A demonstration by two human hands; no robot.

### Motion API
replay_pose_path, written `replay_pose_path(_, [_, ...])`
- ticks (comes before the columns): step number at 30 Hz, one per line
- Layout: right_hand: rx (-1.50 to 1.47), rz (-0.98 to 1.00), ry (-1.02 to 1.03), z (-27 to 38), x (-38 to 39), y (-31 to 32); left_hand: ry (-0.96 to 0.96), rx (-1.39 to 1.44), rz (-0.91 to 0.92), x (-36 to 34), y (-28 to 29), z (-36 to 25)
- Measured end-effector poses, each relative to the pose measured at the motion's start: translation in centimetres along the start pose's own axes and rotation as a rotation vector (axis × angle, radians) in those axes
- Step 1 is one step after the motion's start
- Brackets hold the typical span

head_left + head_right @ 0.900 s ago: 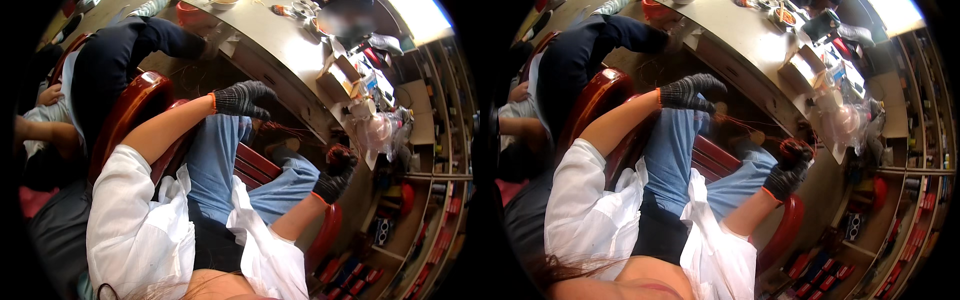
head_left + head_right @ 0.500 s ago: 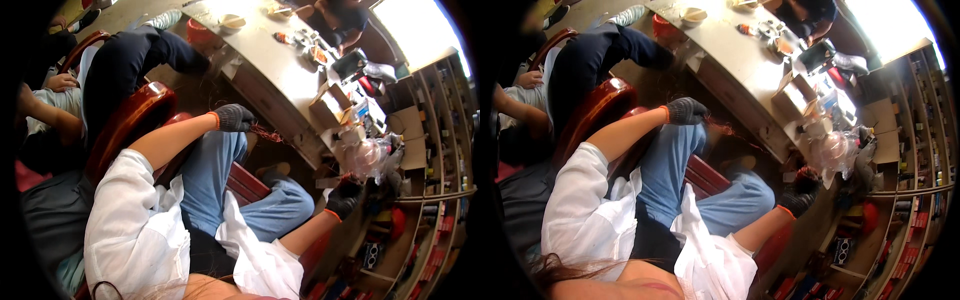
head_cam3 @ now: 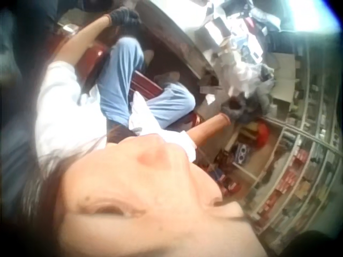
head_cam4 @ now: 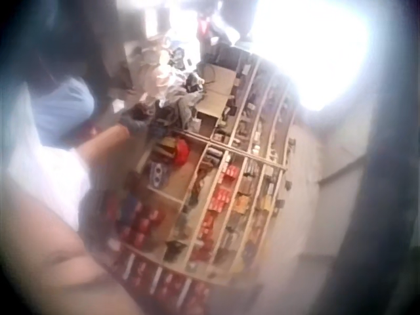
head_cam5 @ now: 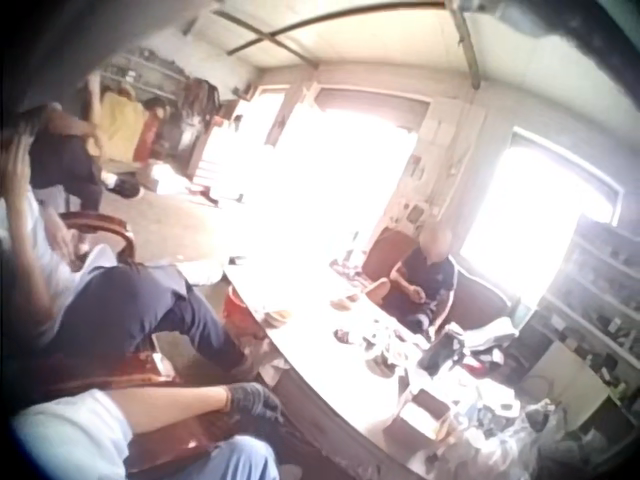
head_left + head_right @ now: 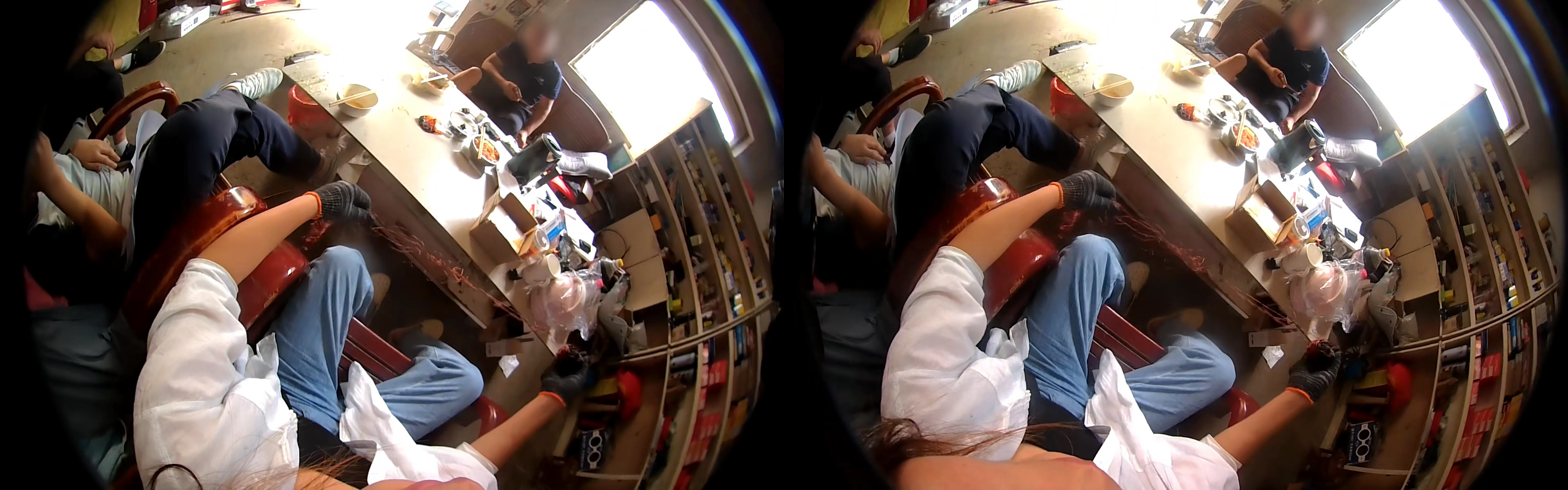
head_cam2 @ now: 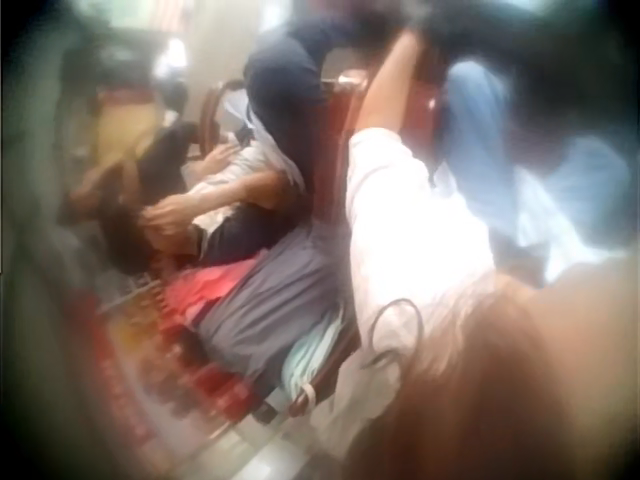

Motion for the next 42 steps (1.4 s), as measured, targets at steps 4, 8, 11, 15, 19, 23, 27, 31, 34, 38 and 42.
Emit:
replay_pose_path(4, [0.158,0.032,0.21,3.9,1.0,0.7,-0.022,-0.26,-0.175,-0.4,2.6,5.8])
replay_pose_path(8, [0.163,-0.128,0.248,7.6,2.7,3.5,0.059,-0.287,-0.185,-0.6,5.7,7.5])
replay_pose_path(11, [0.223,-0.164,0.269,8.0,2.9,5.1,0.12,-0.311,-0.266,-3.0,8.2,5.8])
replay_pose_path(15, [0.196,-0.097,0.226,7.3,2.8,4.9,0.253,-0.093,-0.252,-8.1,11.5,7.2])
replay_pose_path(19, [0.221,0.045,0.183,7.8,3.3,4.4,0.199,-0.152,-0.322,-8.3,12.4,3.8])
replay_pose_path(23, [0.761,-0.473,0.459,12.5,6.9,7.9,0.226,-0.393,-0.097,-6.8,8.3,6.0])
replay_pose_path(27, [1.366,-0.751,0.529,13.3,9.8,3.0,0.318,-0.264,-0.05,-2.6,5.3,9.8])
replay_pose_path(31, [1.284,-0.7,0.609,14.3,9.1,2.9,0.321,-0.125,-0.034,-0.9,1.6,12.4])
replay_pose_path(34, [1.285,-0.636,0.518,18.9,7.1,8.3,0.095,-0.149,0.019,-1.1,-0.3,9.5])
replay_pose_path(38, [1.226,-0.79,0.29,23.2,7.3,11.1,0.228,-0.229,0.015,0.5,0.5,11.0])
replay_pose_path(42, [1.651,-0.979,0.365,29.7,10.0,13.1,0.256,-0.408,-0.149,1.7,2.7,11.5])
Point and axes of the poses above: each hand's wrist, its own x-axis away from the middle knuckle, its own y-axis out of the back of the hand, z = x × y, the point moved 10 cm from there along -x, towards the middle knuckle, and after that the axes turned 8 degrees about z, right-handed, at the moved point
